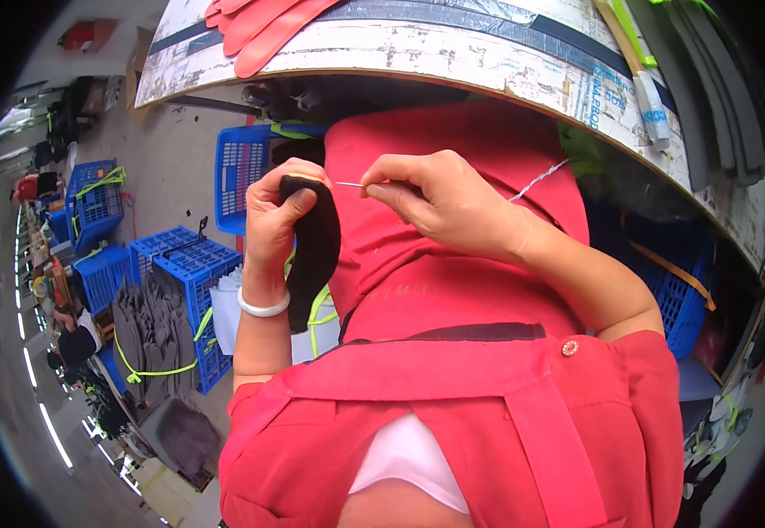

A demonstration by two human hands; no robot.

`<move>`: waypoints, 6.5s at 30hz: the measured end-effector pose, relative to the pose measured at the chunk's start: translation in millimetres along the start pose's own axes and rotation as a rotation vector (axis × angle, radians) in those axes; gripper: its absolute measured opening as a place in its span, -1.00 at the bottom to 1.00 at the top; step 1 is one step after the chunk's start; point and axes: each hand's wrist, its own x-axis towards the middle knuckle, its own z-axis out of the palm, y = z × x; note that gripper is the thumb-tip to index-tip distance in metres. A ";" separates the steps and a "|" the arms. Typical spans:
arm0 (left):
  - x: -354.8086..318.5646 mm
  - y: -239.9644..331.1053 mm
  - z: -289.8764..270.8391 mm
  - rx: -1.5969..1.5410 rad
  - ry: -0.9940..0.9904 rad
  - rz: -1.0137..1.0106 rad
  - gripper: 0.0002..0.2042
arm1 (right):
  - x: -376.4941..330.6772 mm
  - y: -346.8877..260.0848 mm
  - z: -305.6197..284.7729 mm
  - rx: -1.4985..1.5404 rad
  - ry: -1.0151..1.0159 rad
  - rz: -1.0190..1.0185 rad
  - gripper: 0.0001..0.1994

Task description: Assemble and clean red and black product components using a needle tool at a workbench.

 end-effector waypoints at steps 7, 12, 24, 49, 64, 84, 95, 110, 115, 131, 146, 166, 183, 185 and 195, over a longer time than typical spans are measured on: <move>-5.0 3.7 8.9 0.000 0.006 -0.046 -0.85 | 7.1 -9.6 1.2 -0.077 -0.056 -0.017 -0.88; -8.9 -1.9 8.1 0.057 -0.034 -0.061 -0.85 | 4.2 -0.8 -0.2 -0.203 -0.076 -0.118 -0.88; -9.5 -11.0 22.3 -0.161 0.073 -0.089 -0.87 | 9.2 18.3 14.3 0.624 -0.139 0.355 -0.78; -34.8 -4.8 23.9 0.061 -0.044 -0.100 -0.86 | 2.0 -20.5 1.4 -0.354 -0.264 0.022 -0.89; -39.5 -15.5 34.3 -0.110 0.025 -0.180 -0.92 | -14.7 17.2 25.3 0.662 -0.190 0.370 -0.77; -43.0 -19.8 22.6 -0.037 -0.021 -0.236 -0.85 | -6.2 -2.2 10.8 -0.129 -0.233 0.181 -0.84; -39.4 -22.9 27.1 -0.183 -0.007 -0.165 -0.90 | -9.5 26.6 26.3 0.883 -0.285 0.473 -0.82; -43.7 -28.2 13.5 -0.199 0.020 -0.273 -0.84 | -5.8 14.2 20.7 0.109 -0.209 0.314 -0.81; -45.2 -25.3 15.2 -0.155 -0.019 -0.271 -0.86 | -6.7 4.7 17.7 -0.051 -0.224 0.219 -0.82; -40.6 -28.4 23.8 -0.221 0.007 -0.160 -0.87 | -13.9 24.9 32.0 0.738 -0.203 0.385 -0.81; -41.6 -31.9 15.3 -0.287 0.172 -0.308 -0.83 | -1.8 27.9 22.7 0.292 -0.154 0.319 -0.78; -31.6 -43.6 17.7 -0.330 -0.215 -0.739 -0.75 | 33.5 75.8 16.2 0.187 -0.033 0.400 -0.56; -71.7 -27.2 36.3 -0.034 0.171 -0.284 -0.89 | 14.2 60.6 33.8 0.113 0.182 0.104 -0.78; -76.8 -50.0 30.0 -0.163 0.138 -0.450 -0.87 | 10.7 64.3 35.1 0.110 0.140 0.098 -0.85; -36.4 -77.4 49.8 -1.010 0.366 -0.196 -0.72 | 10.4 41.2 37.2 -0.041 0.025 0.091 -0.84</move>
